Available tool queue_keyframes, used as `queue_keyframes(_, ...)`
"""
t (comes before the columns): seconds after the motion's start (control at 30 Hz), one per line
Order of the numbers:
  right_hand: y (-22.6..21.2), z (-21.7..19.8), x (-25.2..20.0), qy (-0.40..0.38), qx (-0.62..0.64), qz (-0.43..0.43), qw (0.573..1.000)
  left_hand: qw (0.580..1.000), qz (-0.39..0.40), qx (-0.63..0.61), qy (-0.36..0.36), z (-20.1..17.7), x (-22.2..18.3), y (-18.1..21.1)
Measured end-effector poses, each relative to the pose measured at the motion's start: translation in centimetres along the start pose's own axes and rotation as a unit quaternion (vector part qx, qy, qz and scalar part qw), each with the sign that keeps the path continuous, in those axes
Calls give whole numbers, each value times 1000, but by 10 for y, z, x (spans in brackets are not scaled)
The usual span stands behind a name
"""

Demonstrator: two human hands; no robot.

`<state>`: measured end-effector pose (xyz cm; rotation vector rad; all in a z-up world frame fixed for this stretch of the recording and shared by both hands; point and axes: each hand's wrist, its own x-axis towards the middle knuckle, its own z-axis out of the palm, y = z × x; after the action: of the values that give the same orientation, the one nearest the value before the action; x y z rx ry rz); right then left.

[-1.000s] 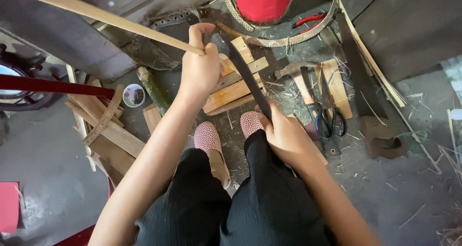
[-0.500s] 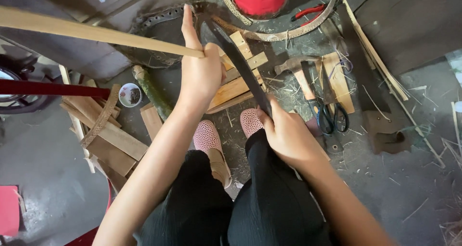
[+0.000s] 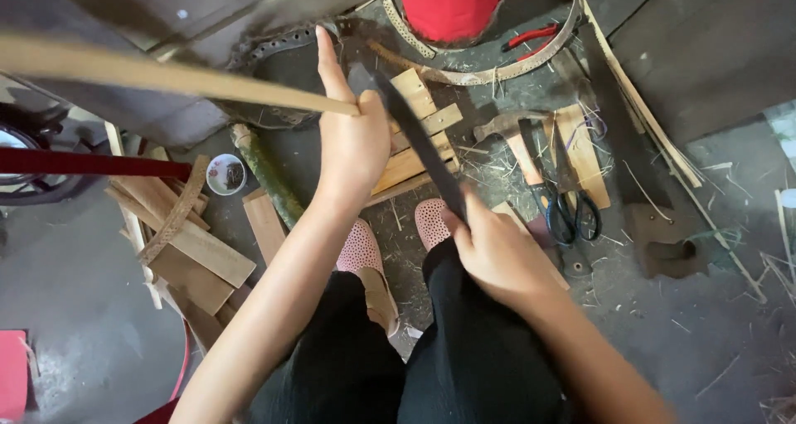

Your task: Shaping a thin wooden strip by shaving it with a curved blade

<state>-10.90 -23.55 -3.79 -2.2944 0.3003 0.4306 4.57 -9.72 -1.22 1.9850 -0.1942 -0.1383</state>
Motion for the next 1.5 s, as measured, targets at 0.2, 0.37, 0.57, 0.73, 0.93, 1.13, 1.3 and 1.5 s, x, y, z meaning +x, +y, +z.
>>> queue_keyframes(0.2, -1, 0, -5, -7, 25, 26, 999, 999, -28, -45, 1, 0, -6, 12)
queue_keyframes(0.37, 3, 0, -3, 44, 83, -39, 995, 996, -79, -43, 5, -3, -2, 18)
queue_keyframes(0.57, 5, -1, 4, 13, 78, -24, 997, 995, -84, -50, 14, -5, -1, 17)
queue_keyframes(0.73, 0, -2, 1, -5, 67, -50, 996, 997, -30, -74, 12, -8, -6, 10)
queue_keyframes(0.93, 0, 0, 3, 12, 21, -33, 999, 999, -45, -4, 18, -5, -8, 17)
queue_keyframes(1.13, 2, 5, -2, 10, -18, 3, 1000, 997, -51, -47, 13, -7, -11, 22)
queue_keyframes(1.3, -1, -2, -2, 32, 35, -45, 998, 996, -87, -21, 16, -6, -6, 17)
queue_keyframes(1.5, -4, -3, -7, 50, 16, -5, 999, 992, -112, -51, 17, -6, -6, 25)
